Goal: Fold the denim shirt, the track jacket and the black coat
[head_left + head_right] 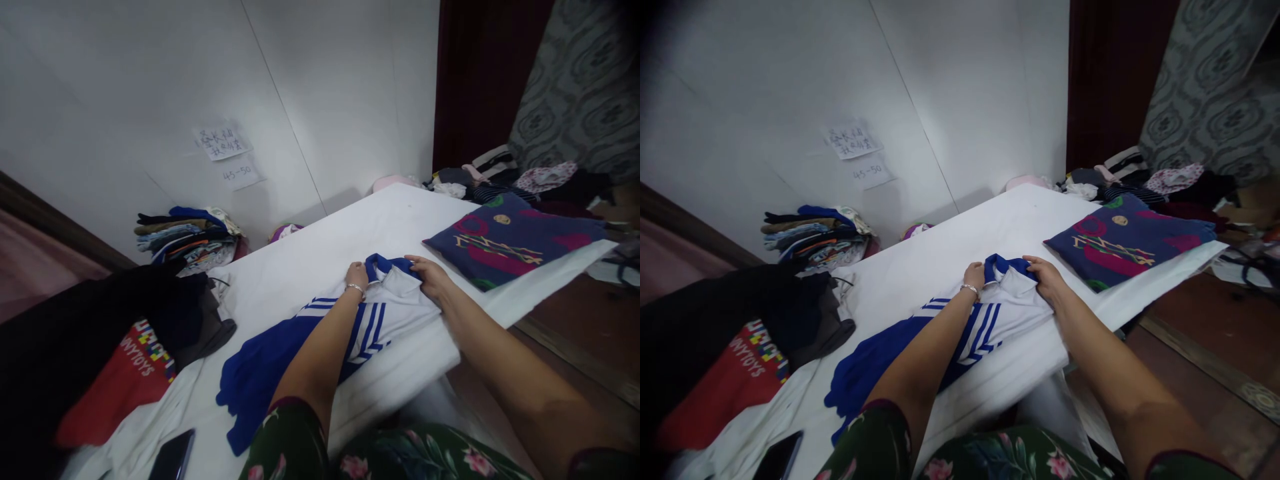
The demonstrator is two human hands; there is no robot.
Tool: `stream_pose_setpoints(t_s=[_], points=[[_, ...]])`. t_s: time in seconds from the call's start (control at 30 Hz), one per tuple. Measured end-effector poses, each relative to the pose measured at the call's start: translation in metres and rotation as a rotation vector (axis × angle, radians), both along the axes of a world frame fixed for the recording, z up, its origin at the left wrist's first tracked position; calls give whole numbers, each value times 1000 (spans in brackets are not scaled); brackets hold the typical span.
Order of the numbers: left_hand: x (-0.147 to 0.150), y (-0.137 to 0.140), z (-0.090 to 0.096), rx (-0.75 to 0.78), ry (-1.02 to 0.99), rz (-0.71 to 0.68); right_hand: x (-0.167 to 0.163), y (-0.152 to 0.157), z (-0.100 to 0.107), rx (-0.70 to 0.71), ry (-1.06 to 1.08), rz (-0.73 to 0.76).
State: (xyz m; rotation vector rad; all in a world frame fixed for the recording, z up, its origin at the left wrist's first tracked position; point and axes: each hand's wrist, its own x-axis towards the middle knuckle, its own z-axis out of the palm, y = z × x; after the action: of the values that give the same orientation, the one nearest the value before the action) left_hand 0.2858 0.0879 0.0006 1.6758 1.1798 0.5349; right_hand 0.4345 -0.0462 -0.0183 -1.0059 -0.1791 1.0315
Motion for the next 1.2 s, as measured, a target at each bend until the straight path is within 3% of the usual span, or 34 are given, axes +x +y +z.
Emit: stream_pose_setpoints(t_s=[0.07, 0.13, 0.2, 0.27, 0.33, 0.4, 0.53, 0.8, 0.9, 1.0, 1.13, 1.2], points=[[-3, -7, 4, 132, 33, -11, 0, 0, 0, 2, -8, -1], [-6, -15, 11, 419, 104, -96, 0, 0, 0, 6, -16, -1], [-5, -23, 21, 738, 194, -253, 0, 1, 0, 6, -18, -1], [0, -31, 29, 905, 262, -448, 0, 1, 0, 9, -17, -8], [7, -38, 33, 910, 324, -626, 0, 1, 1, 10, -16, -14], [12, -44, 33, 860, 377, -707, 0, -1, 2, 6, -18, -6], [10, -50, 24, 869, 383, -676, 1, -6, 4, 2, -99, 49], [-19, -63, 16, 1125, 433, -713, 9, -13, 0, -96, -486, 142], [-20, -71, 16, 1198, 487, -759, 11, -12, -4, -81, -471, 193], [-22, -81, 15, 1254, 472, -892, 11, -12, -5, 1, -341, 165], [-29, -91, 16, 1082, 363, -1093, 11, -13, -2, 38, -214, 141], [-29, -92, 17, 920, 277, -1035, 12, -14, 0, 43, -188, 135]])
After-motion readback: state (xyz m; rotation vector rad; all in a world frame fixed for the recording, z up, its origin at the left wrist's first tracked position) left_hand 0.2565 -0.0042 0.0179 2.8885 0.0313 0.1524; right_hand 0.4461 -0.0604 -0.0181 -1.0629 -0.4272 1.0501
